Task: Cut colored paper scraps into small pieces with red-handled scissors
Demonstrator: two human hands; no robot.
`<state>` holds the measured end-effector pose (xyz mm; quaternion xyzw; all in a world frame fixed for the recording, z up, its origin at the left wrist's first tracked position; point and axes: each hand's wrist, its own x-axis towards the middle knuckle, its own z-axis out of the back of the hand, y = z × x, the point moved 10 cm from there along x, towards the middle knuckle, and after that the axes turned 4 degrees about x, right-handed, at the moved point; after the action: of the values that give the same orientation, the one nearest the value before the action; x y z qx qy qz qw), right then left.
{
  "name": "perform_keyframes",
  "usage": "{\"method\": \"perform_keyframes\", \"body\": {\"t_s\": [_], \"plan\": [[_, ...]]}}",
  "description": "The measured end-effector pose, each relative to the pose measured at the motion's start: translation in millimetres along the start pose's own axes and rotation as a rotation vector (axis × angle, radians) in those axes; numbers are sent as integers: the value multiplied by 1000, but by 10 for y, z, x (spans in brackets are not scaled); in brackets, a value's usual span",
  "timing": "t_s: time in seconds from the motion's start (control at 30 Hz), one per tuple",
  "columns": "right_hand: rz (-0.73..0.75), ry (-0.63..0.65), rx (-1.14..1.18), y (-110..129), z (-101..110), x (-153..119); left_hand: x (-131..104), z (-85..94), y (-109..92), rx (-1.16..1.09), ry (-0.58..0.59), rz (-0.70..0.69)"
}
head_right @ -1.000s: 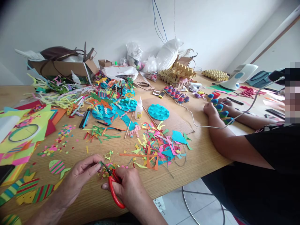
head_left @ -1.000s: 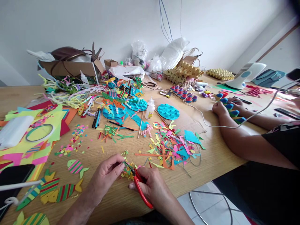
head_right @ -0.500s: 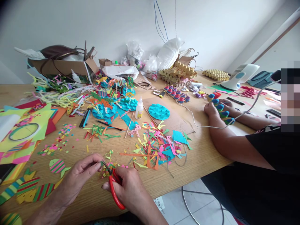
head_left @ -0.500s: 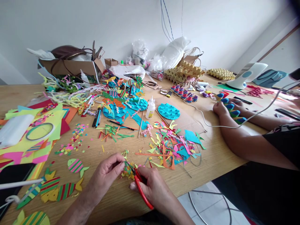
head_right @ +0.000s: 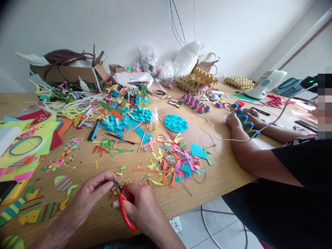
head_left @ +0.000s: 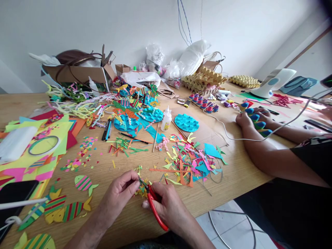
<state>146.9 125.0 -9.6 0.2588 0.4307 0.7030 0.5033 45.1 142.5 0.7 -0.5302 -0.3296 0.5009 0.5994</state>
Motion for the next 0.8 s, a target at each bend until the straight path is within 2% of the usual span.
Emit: {"method": "perform_keyframes", "body": {"t_s": [0.8], "plan": [[-21, 5, 46, -40, 21, 9, 2, 146, 36, 18, -99, 16]]}}
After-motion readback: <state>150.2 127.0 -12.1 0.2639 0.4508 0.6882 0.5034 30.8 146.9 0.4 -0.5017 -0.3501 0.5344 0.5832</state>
